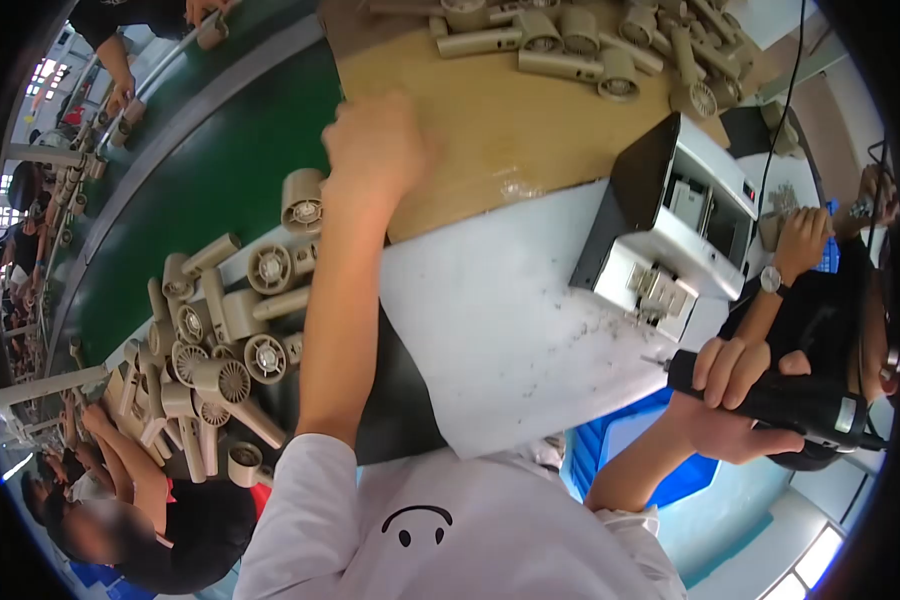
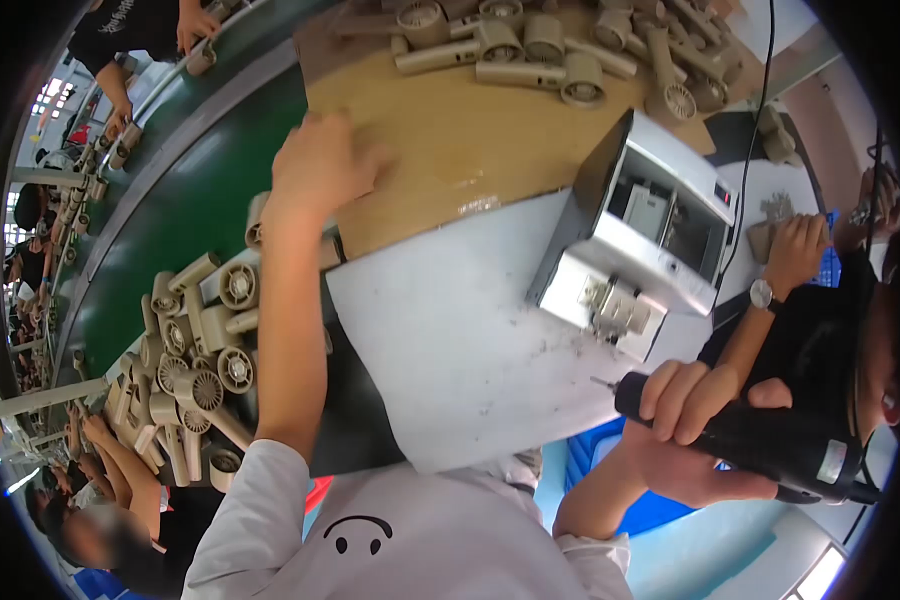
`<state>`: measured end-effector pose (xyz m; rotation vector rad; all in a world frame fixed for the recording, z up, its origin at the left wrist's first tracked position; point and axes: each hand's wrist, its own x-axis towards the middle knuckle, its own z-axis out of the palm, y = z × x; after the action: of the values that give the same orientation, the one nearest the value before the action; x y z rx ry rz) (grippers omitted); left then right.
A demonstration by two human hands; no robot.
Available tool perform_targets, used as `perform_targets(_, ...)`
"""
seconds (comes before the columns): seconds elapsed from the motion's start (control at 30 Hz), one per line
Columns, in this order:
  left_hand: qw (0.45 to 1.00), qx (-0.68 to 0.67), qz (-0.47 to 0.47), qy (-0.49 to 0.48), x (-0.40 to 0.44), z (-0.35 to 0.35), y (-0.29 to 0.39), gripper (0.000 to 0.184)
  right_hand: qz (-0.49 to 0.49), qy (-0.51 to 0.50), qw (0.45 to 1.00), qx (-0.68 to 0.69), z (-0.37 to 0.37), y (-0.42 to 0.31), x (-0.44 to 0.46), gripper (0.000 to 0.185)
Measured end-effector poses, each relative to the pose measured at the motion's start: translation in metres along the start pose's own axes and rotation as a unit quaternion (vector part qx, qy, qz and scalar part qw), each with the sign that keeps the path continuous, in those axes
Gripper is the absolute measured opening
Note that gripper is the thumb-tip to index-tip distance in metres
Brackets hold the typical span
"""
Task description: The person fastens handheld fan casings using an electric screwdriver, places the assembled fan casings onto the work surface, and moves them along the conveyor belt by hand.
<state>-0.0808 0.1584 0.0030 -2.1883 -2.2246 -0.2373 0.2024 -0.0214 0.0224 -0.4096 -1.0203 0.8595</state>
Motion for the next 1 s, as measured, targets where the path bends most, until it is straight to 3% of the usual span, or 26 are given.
perform_targets(0.07, 0.988, -0.065, 0.075, 0.114, 0.056, 0.029, 0.002, 0.039, 0.001, 0.009, 1.0, -0.002, 0.004, 0.01, 0.004, 0.067)
perform_targets(0.13, 0.942, 0.012, 0.185, 0.279, 0.106, 0.078, 0.006, 0.031, 0.011, 0.037, 0.999, -0.013, 0.007, 0.012, 0.003, 0.066)
perform_targets(0.17, 0.945, 0.009, 0.19, 0.265, 0.109, 0.085, 0.008, 0.031, 0.011, 0.037, 0.999, -0.012, 0.004, 0.014, 0.002, 0.068)
perform_targets(0.23, 0.895, -0.123, 0.225, 0.366, 0.108, 0.09, 0.016, 0.03, -0.003, 0.017, 1.0, -0.003, -0.002, 0.015, 0.004, 0.071)
perform_targets(0.27, 0.97, -0.092, 0.149, 0.168, 0.112, 0.093, 0.022, 0.029, -0.005, 0.007, 1.0, -0.008, -0.007, 0.014, 0.005, 0.074)
perform_targets(0.3, 0.995, -0.051, 0.072, -0.034, 0.118, 0.09, 0.029, 0.029, -0.019, -0.005, 0.999, -0.029, -0.009, 0.015, 0.007, 0.075)
perform_targets(0.37, 0.945, -0.154, 0.149, 0.246, 0.084, 0.059, 0.032, 0.026, -0.035, -0.025, 0.998, -0.045, -0.011, 0.02, 0.012, 0.079)
perform_targets(0.4, 0.945, -0.159, 0.153, 0.243, 0.071, 0.039, 0.039, 0.026, -0.035, -0.021, 0.998, -0.051, -0.014, 0.023, 0.015, 0.079)
perform_targets(0.47, 0.882, -0.397, 0.129, 0.217, 0.047, 0.011, 0.045, 0.022, -0.065, -0.034, 0.995, -0.072, -0.017, 0.029, 0.016, 0.089)
perform_targets(0.5, 0.883, -0.396, 0.128, 0.215, 0.041, 0.011, 0.048, 0.022, -0.063, -0.033, 0.995, -0.072, -0.017, 0.031, 0.016, 0.089)
perform_targets(0.57, 0.707, -0.672, 0.114, 0.19, 0.032, 0.01, 0.051, 0.02, -0.053, -0.011, 0.996, -0.068, -0.015, 0.036, 0.015, 0.093)
perform_targets(0.6, 0.709, -0.67, 0.113, 0.189, 0.024, 0.008, 0.049, 0.02, -0.052, -0.009, 0.996, -0.066, -0.015, 0.039, 0.015, 0.093)
perform_targets(0.67, 0.69, -0.722, 0.033, 0.029, 0.001, 0.002, 0.046, 0.026, -0.037, 0.009, 0.995, -0.092, -0.016, 0.043, 0.013, 0.095)
perform_targets(0.7, 0.691, -0.722, 0.032, 0.027, -0.011, 0.004, 0.045, 0.026, -0.036, 0.01, 0.995, -0.093, -0.017, 0.045, 0.013, 0.095)
perform_targets(0.77, 0.803, -0.593, 0.061, 0.016, -0.039, 0.009, 0.047, 0.024, -0.01, 0.009, 0.996, -0.087, -0.017, 0.05, 0.011, 0.095)
perform_targets(0.83, 0.799, -0.6, 0.041, -0.01, -0.07, 0.003, 0.066, 0.029, -0.006, 0.005, 0.998, -0.064, -0.02, 0.054, 0.011, 0.093)
perform_targets(0.9, 0.844, -0.5, 0.186, 0.064, -0.086, 0.023, 0.061, 0.031, 0.061, 0.023, 0.989, -0.135, -0.026, 0.052, 0.013, 0.088)
perform_targets(1.0, 0.857, -0.468, 0.217, 0.007, -0.113, 0.023, 0.062, 0.024, 0.085, 0.074, 0.989, -0.099, -0.004, 0.041, 0.014, 0.085)
